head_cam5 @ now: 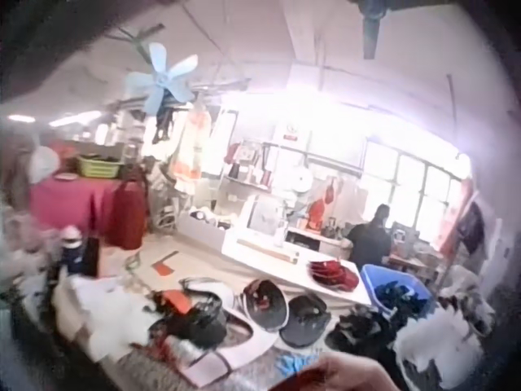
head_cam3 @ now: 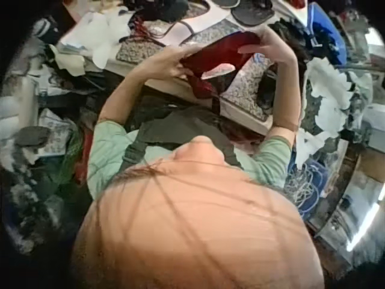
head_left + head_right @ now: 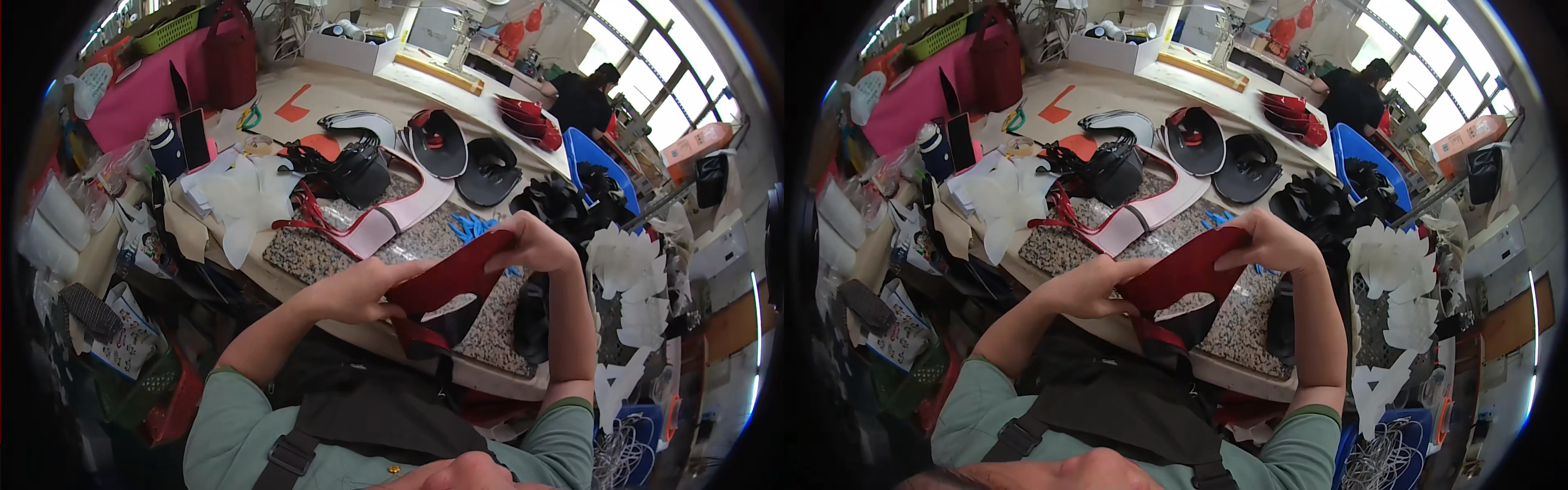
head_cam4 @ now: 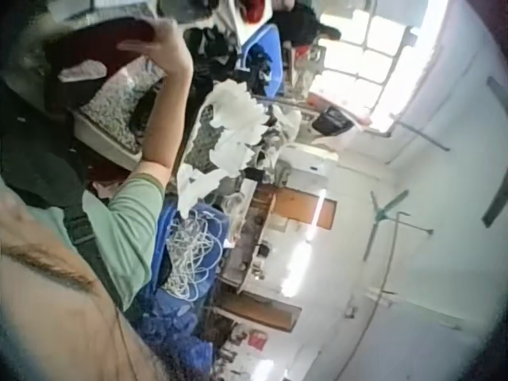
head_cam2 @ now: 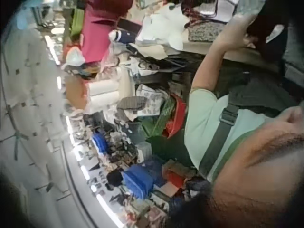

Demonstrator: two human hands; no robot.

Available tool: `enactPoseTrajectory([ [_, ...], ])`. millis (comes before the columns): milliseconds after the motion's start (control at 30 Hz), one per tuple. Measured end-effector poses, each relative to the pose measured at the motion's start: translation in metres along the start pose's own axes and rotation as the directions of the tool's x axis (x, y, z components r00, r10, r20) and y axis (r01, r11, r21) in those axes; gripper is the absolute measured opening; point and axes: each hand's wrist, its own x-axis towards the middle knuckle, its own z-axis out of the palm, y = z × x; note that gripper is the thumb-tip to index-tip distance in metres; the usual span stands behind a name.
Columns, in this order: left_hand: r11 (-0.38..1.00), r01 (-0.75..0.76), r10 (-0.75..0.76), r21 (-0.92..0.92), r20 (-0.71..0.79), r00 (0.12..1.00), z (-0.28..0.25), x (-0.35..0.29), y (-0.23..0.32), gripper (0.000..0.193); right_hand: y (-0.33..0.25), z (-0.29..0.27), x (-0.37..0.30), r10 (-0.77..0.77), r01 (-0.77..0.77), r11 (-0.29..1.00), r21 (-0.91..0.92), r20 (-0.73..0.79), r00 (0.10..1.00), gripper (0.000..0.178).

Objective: The person assembles shoe upper components by placing and pressing lining and reinforcement pieces onto the shoe parts by hand. The person then folds and aligns the layered shoe materials to shape each component.

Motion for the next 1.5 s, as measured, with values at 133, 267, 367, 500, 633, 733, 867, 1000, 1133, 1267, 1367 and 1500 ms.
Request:
enactPoseTrajectory([
  [133,0.993,0.035,0.058,0.109,-0.743,0.667,0.009,-0.007,-0.053,0.067,-0.029,-0.039,0.028,-0.133,0.028,0.963,-0.267,-0.383,0.914,0.020],
  [267,0.919,0.317,-0.014,0.235,-0.784,0.620,0.047,-0.014,-0.121,0.058,0.013,-0.066,0.092,-0.465,0.016,0.716,-0.698,-0.459,0.757,0.027],
  [367,0.782,0.332,0.129,0.528,-0.657,0.742,0.055,-0.006,-0.124,0.053,0.121,-0.075,0.145,-0.478,-0.122,0.643,-0.756,-0.520,0.708,0.040],
  [500,0.769,0.381,0.066,0.513,-0.657,0.751,0.052,-0.006,-0.125,0.051,0.229,-0.075,0.186,-0.277,-0.073,0.769,-0.635,-0.434,0.857,0.050],
  [633,0.764,0.424,0.022,0.486,-0.677,0.736,0.054,-0.003,-0.127,0.050,0.246,-0.086,0.216,-0.421,-0.172,0.561,-0.809,-0.459,0.783,0.051],
  [733,0.757,0.436,-0.013,0.487,-0.655,0.755,0.055,-0.003,-0.126,0.051,0.256,-0.104,0.238,-0.283,-0.250,0.459,-0.853,-0.407,0.869,0.054],
  [867,0.756,0.461,-0.048,0.465,-0.662,0.748,0.055,-0.004,-0.128,0.050,0.197,-0.092,0.242,0.014,-0.353,0.431,-0.831,-0.385,0.923,0.067],
  [1000,0.760,0.446,-0.034,0.472,-0.657,0.753,0.054,0.000,-0.127,0.050,0.169,-0.087,0.214,-0.206,-0.301,0.555,-0.775,-0.479,0.853,0.066],
  [1133,0.751,0.450,-0.028,0.482,-0.659,0.752,0.054,0.000,-0.127,0.046,0.155,-0.052,0.193,-0.016,-0.311,0.765,-0.565,-0.498,0.867,0.037],
  [1267,0.730,0.454,-0.004,0.511,-0.661,0.750,0.055,0.000,-0.124,0.043,0.155,-0.048,0.211,0.065,-0.462,0.741,-0.488,-0.631,0.773,0.050],
  [1367,0.750,0.436,0.007,0.498,-0.665,0.747,0.051,0.001,-0.122,0.043,0.190,-0.060,0.235,-0.181,-0.454,0.606,-0.653,-0.669,0.721,0.060],
  [1500,0.757,0.429,0.005,0.494,-0.660,0.751,0.053,0.000,-0.125,0.041,0.195,-0.092,0.244,0.020,-0.488,0.529,-0.694,-0.565,0.825,0.040],
])
